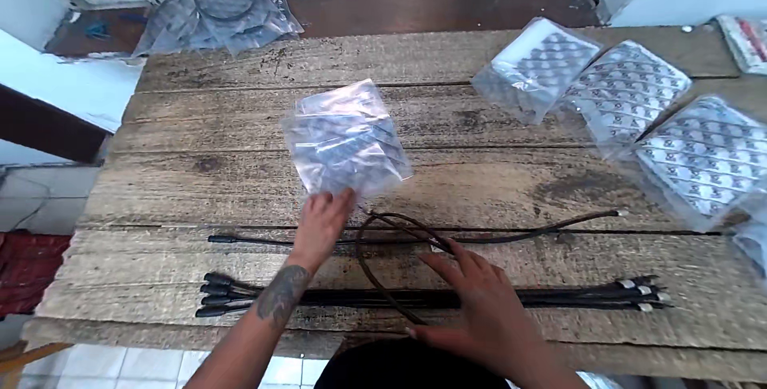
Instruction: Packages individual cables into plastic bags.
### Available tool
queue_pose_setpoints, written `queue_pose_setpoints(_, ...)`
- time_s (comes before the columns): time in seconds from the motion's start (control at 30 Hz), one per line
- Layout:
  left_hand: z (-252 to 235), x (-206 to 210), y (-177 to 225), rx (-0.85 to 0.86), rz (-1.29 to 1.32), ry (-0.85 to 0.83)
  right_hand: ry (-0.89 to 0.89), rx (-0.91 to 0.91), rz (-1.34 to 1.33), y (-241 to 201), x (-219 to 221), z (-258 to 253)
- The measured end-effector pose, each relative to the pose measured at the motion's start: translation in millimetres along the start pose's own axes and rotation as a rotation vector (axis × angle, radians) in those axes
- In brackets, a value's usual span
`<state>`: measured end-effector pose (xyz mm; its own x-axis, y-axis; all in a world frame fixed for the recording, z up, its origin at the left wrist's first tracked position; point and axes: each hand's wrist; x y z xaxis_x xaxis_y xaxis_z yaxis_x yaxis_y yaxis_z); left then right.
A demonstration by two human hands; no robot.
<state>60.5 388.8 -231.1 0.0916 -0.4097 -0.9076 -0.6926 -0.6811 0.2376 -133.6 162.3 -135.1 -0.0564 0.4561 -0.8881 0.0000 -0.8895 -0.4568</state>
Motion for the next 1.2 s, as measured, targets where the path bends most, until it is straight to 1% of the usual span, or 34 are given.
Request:
queue_pose_setpoints(0.03,14,1,13,0.051,-0.020,0.056,0.008,0.006,-0.004,-3,3,-6)
queue_pose_setpoints(0.1,33,-2,37,0.101,-0.004,0.130,-0.014,0.115,-0.050,-3,6,-16)
queue_pose_setpoints(0.17,42,-7,57,0.112,0.084,0.093,-0.064,0.257,-0.144,-1,10,-15)
queue_pose_setpoints(0.27,54,-17,96,0.128,0.210,-0.005,0.047,0.252,-0.184,-16,26,5)
queue_pose_setpoints(0.33,63,-27,124,0.169,0.235,0.026,0.137,0.246,-0.169,-25,36,6)
queue_pose_setpoints(0.37,71,-30,134,0.136,0.261,0.049,0.162,0.267,-0.155,-27,41,3)
queue_pose_setpoints(0.4,82,-33,143,0.034,0.299,0.058,0.172,0.294,-0.137,-26,46,-1)
queue_pose_setpoints(0.43,92,-36,148,-0.131,0.338,0.052,0.175,0.325,-0.146,-24,52,-3)
queue_pose_setpoints(0.47,99,-35,149,-0.349,0.355,0.028,0.200,0.342,-0.144,-23,61,-4)
queue_pose_setpoints(0.5,105,-34,146,-0.574,0.356,-0.063,0.237,0.349,-0.130,-24,70,-2)
queue_pose_setpoints(0.53,110,-32,142,-0.754,0.400,-0.224,0.259,0.355,-0.111,-26,78,1)
queue_pose_setpoints(0.57,114,-30,140,-0.844,0.515,-0.395,0.291,0.344,-0.088,-28,87,3)
queue_pose_setpoints(0.6,120,-27,140,-0.825,0.658,-0.537,0.342,0.311,-0.053,-29,95,3)
queue_pose_setpoints(0.63,127,-27,145,-0.731,0.790,-0.654,0.390,0.269,-0.019,-28,102,1)
queue_pose_setpoints(0.67,132,-29,150,-0.628,0.884,-0.754,0.358,0.276,-0.015,-28,105,-3)
queue_pose_setpoints(0.7,136,-29,152,-0.571,0.939,-0.804,0.299,0.284,-0.019,-25,106,-8)
queue_pose_setpoints(0.73,140,-27,150,-0.581,0.958,-0.821,0.229,0.270,-0.041,-20,107,-12)
queue_pose_setpoints(0.77,144,-25,144,-0.643,0.959,-0.831,0.151,0.222,-0.075,-15,108,-13)
queue_pose_setpoints(0.83,156,-18,130,-0.782,0.970,-0.819,0.129,0.014,-0.100,-2,117,2)
queue_pose_setpoints(0.9,169,-14,123,-0.861,1.040,-0.756,0.144,-0.212,-0.117,10,127,33)
queue_pose_setpoints(1.0,177,-16,120,-0.893,1.083,-0.736,0.242,-0.462,0.022,25,137,56)
queue_pose_setpoints(1.07,181,-14,121,-0.854,1.041,-0.746,0.303,-0.523,0.153,25,137,50)
queue_pose_setpoints(1.13,184,-17,119,-0.777,1.005,-0.762,0.300,-0.478,0.213,16,136,40)
queue_pose_setpoints(1.2,186,-23,112,-0.766,1.020,-0.753,0.276,-0.419,0.204,6,134,34)
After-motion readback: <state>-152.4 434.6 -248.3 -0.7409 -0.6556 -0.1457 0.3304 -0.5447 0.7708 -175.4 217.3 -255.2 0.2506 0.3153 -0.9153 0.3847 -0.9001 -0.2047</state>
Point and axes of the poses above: each hand's wrist, its own z-axis away from the middle knuckle, its own x-axis out of the palm, y = z × x, and after that the axes turned 8 degrees about -x, right-handed
